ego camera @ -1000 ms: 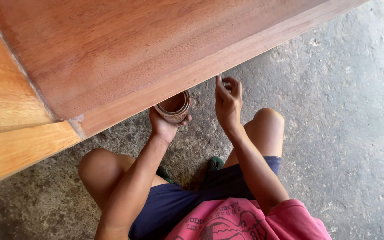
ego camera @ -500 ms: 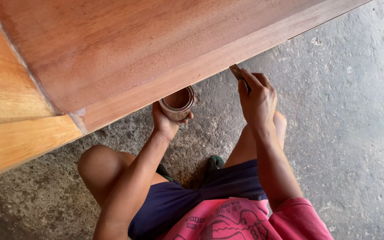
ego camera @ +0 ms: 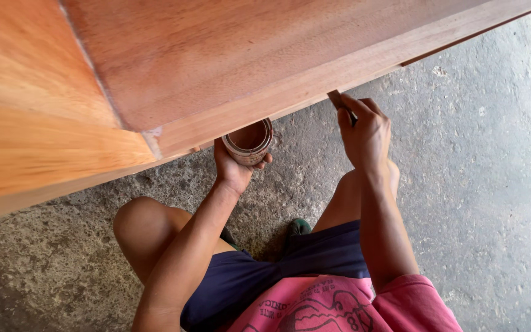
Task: The person sits on the ground applying wood stain to the underside and inner edges of a wooden shelf unit. They hold a can of stain in one hand and brush the stain onto the wood with a brush in the other hand, working along the boards and shelf edges.
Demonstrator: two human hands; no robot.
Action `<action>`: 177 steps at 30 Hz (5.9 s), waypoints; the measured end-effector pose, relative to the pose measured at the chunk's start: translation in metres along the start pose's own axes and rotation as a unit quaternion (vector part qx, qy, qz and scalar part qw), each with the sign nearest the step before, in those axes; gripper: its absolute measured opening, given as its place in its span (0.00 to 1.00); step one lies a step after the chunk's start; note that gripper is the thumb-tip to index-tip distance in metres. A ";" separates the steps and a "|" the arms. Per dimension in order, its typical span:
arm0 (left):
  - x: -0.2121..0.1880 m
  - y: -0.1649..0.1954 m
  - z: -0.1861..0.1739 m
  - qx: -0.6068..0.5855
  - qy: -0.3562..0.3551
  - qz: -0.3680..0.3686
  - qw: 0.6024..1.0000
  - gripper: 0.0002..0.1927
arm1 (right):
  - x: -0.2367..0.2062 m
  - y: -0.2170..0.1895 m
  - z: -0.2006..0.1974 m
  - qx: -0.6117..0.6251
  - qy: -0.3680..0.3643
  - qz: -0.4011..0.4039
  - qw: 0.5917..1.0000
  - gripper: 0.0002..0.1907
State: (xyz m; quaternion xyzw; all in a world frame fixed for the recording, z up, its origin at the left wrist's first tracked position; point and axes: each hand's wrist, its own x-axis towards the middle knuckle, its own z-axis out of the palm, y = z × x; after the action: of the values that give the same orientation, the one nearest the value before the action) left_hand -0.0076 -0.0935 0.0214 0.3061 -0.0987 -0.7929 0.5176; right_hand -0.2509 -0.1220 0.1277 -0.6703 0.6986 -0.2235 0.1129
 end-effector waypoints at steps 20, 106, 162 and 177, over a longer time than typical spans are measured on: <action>-0.009 0.007 0.004 0.005 -0.003 0.020 1.000 0.39 | 0.020 0.027 0.023 -0.122 0.078 -0.133 0.980 0.13; 0.013 -0.025 -0.019 0.141 0.035 0.024 0.989 0.27 | -0.012 -0.123 -0.068 -0.208 -0.184 -0.232 0.932 0.05; -0.011 0.008 -0.002 0.029 0.039 0.006 0.999 0.33 | 0.065 -0.024 0.142 0.025 -0.012 -0.276 0.961 0.07; -0.012 0.006 -0.001 0.021 0.041 -0.005 0.999 0.33 | 0.071 -0.036 0.134 0.045 0.016 -0.285 0.957 0.04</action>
State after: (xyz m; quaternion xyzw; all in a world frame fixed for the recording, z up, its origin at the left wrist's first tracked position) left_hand 0.0007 -0.0853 0.0285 0.3496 -0.0927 -0.7801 0.5106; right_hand -0.1631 -0.2135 0.0371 -0.8324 0.4692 -0.2880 0.0630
